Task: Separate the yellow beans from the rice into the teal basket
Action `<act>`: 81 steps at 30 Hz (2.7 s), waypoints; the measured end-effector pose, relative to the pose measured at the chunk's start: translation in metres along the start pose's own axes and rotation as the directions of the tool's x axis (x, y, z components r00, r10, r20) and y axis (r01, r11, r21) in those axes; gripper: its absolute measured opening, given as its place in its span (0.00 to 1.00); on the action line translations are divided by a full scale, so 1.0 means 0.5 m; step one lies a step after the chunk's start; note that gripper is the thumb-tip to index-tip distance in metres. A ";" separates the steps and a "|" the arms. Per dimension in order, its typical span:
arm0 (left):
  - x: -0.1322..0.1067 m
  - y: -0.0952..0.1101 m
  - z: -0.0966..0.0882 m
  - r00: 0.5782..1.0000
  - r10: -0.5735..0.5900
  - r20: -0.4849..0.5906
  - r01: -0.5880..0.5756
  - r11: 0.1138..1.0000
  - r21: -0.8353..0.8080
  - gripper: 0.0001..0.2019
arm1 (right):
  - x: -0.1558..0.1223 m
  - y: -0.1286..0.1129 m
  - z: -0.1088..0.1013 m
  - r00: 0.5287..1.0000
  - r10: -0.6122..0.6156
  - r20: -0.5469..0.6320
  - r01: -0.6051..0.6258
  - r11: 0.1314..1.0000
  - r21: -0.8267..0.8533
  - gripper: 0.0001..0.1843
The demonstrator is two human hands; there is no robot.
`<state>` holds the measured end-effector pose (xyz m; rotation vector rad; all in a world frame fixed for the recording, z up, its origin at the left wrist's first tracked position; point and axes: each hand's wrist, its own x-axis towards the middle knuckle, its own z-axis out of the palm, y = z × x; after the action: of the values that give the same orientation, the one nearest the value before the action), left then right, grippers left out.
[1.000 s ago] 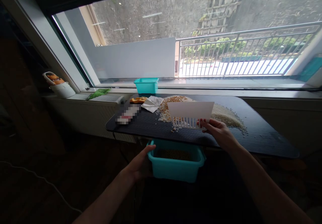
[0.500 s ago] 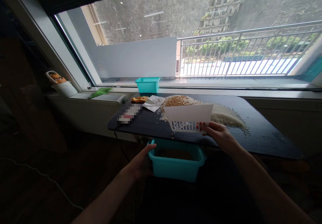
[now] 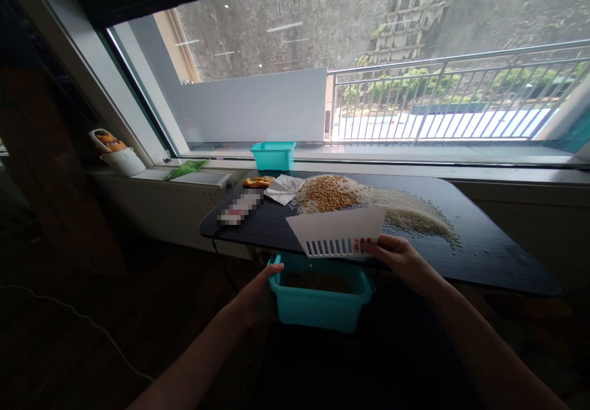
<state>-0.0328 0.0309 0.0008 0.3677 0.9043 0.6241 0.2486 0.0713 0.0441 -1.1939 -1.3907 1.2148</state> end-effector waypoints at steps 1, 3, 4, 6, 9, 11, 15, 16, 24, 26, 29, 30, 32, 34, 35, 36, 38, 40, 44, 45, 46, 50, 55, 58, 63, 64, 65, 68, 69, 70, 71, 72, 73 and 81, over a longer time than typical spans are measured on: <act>-0.001 0.000 0.000 1.000 0.002 -0.001 -0.002 1.000 -0.006 0.28 | -0.002 0.000 -0.002 1.000 -0.005 -0.017 0.005 1.000 -0.001 0.21; -0.001 0.001 0.001 1.000 0.002 -0.005 -0.002 1.000 -0.007 0.28 | -0.003 -0.001 -0.004 0.998 -0.018 -0.056 0.018 1.000 -0.008 0.20; -0.001 0.001 0.001 1.000 0.001 -0.003 -0.001 1.000 -0.007 0.28 | -0.004 -0.001 -0.004 0.998 -0.020 -0.059 0.019 1.000 -0.013 0.20; 0.000 0.000 0.000 1.000 0.000 0.007 0.000 1.000 -0.012 0.27 | -0.004 0.003 -0.004 0.999 -0.015 -0.036 0.014 1.000 -0.022 0.21; 0.004 -0.002 -0.003 1.000 -0.002 0.020 0.003 1.000 -0.017 0.27 | -0.003 0.017 -0.007 0.999 -0.035 -0.033 0.034 0.999 -0.032 0.21; 0.007 -0.003 -0.004 1.000 -0.005 0.011 0.005 1.000 0.000 0.28 | -0.001 0.030 -0.015 0.995 -0.069 -0.065 0.065 0.996 -0.064 0.21; 0.009 -0.006 0.000 0.999 -0.008 -0.038 0.009 0.999 0.034 0.29 | 0.002 0.045 -0.042 0.974 -0.135 -0.184 0.100 0.977 -0.189 0.19; 0.010 -0.006 0.002 0.999 -0.009 -0.048 0.010 0.999 0.037 0.30 | 0.002 0.045 -0.047 0.964 -0.150 -0.219 0.103 0.972 -0.209 0.19; 0.015 -0.012 0.011 0.999 0.006 -0.045 -0.005 1.000 0.022 0.28 | -0.008 0.031 0.025 0.962 -0.199 -0.185 0.164 0.969 -0.187 0.17; 0.015 -0.012 0.010 0.999 -0.004 -0.047 0.005 1.000 0.018 0.28 | -0.010 0.040 0.045 0.948 -0.249 -0.199 0.185 0.938 -0.293 0.17; 0.017 -0.014 0.007 0.998 -0.004 -0.056 0.006 1.000 0.028 0.29 | -0.017 0.055 0.045 0.893 -0.359 -0.272 0.191 0.849 -0.493 0.16; 0.019 -0.014 0.007 0.998 -0.001 -0.060 0.003 0.999 0.034 0.29 | -0.020 0.059 0.038 0.874 -0.387 -0.294 0.179 0.819 -0.546 0.16; 0.022 -0.015 0.006 0.998 0.000 -0.070 0.003 0.999 0.045 0.30 | -0.026 0.062 0.021 0.848 -0.416 -0.328 0.138 0.771 -0.622 0.16; 0.025 -0.016 0.007 0.997 -0.003 -0.077 0.006 0.999 0.044 0.31 | -0.030 0.061 0.002 0.832 -0.425 -0.357 0.087 0.735 -0.673 0.17; 0.026 -0.016 0.009 0.997 -0.005 -0.075 0.008 0.999 0.042 0.31 | -0.032 0.059 -0.007 0.825 -0.427 -0.370 0.063 0.721 -0.690 0.17; 0.026 -0.017 0.011 0.998 -0.008 -0.070 0.011 0.999 0.039 0.31 | -0.033 0.058 -0.017 0.818 -0.428 -0.384 0.040 0.709 -0.704 0.17; 0.026 -0.017 0.015 0.999 -0.013 -0.053 0.015 0.999 0.037 0.30 | -0.034 0.056 -0.040 0.800 -0.427 -0.421 -0.018 0.684 -0.729 0.17; 0.026 -0.018 0.019 0.999 -0.019 -0.037 0.020 0.999 0.039 0.30 | -0.035 0.055 -0.063 0.778 -0.424 -0.463 -0.088 0.657 -0.749 0.18; 0.029 -0.021 0.024 0.998 -0.028 -0.055 0.031 0.998 0.054 0.30 | -0.035 0.053 -0.089 0.739 -0.422 -0.525 -0.164 0.644 -0.747 0.18; 0.030 -0.021 0.026 0.997 -0.029 -0.067 0.033 0.998 0.060 0.30 | -0.034 0.053 -0.088 0.740 -0.418 -0.527 -0.155 0.657 -0.738 0.18; 0.031 -0.022 0.027 0.997 -0.029 -0.075 0.034 0.997 0.065 0.30 | -0.033 0.053 -0.085 0.749 -0.410 -0.521 -0.139 0.671 -0.728 0.18; 0.030 -0.022 0.034 0.997 -0.028 -0.072 0.033 0.997 0.069 0.30 | -0.026 0.054 -0.069 0.785 -0.388 -0.484 -0.107 0.684 -0.722 0.18; 0.031 -0.022 0.040 0.997 -0.028 -0.067 0.033 0.997 0.073 0.30 | -0.017 0.040 -0.095 0.735 -0.419 -0.533 -0.149 0.667 -0.730 0.19; 0.035 -0.024 0.043 0.998 -0.030 -0.061 0.035 0.996 0.077 0.29 | -0.012 0.029 -0.113 0.726 -0.440 -0.528 -0.146 0.652 -0.744 0.19; 0.035 -0.026 0.046 0.997 -0.026 -0.069 0.031 0.996 0.079 0.29 | -0.004 0.031 -0.118 0.752 -0.442 -0.489 -0.148 0.610 -0.779 0.20; 0.035 -0.026 0.046 0.997 -0.023 -0.072 0.029 0.996 0.081 0.29 | -0.003 0.033 -0.117 0.766 -0.428 -0.480 -0.138 0.620 -0.773 0.20; 0.034 -0.026 0.046 0.997 -0.022 -0.071 0.027 0.996 0.083 0.29 | -0.002 0.035 -0.116 0.778 -0.414 -0.474 -0.127 0.635 -0.762 0.20; 0.033 -0.027 0.048 0.999 -0.027 -0.047 0.030 0.997 0.074 0.28 | -0.001 0.039 -0.117 0.773 -0.397 -0.494 -0.123 0.671 -0.731 0.20; 0.033 -0.027 0.049 0.999 -0.029 -0.040 0.031 0.997 0.070 0.28 | -0.001 0.038 -0.118 0.763 -0.401 -0.507 -0.134 0.669 -0.731 0.20; 0.034 -0.027 0.050 0.999 -0.030 -0.037 0.032 0.997 0.066 0.28 | -0.002 0.038 -0.119 0.754 -0.407 -0.515 -0.149 0.658 -0.738 0.20; 0.034 -0.027 0.051 0.999 -0.029 -0.040 0.031 0.997 0.065 0.29 | -0.003 0.038 -0.120 0.750 -0.413 -0.517 -0.161 0.644 -0.748 0.20; 0.034 -0.026 0.052 0.999 -0.030 -0.043 0.032 0.997 0.063 0.29 | -0.004 0.037 -0.121 0.751 -0.417 -0.512 -0.164 0.633 -0.756 0.20; 0.035 -0.026 0.053 0.998 -0.033 -0.048 0.036 0.997 0.063 0.29 | -0.004 0.038 -0.122 0.755 -0.419 -0.505 -0.156 0.633 -0.759 0.20; 0.038 -0.027 0.050 0.997 -0.038 -0.068 0.044 0.995 0.089 0.29 | 0.031 0.042 -0.118 0.790 -0.457 -0.409 0.008 0.674 -0.738 0.19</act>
<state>0.0011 0.0319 -0.0034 0.4106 1.0034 0.5614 0.3072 0.0943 0.0299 -1.6410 -1.5050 0.0201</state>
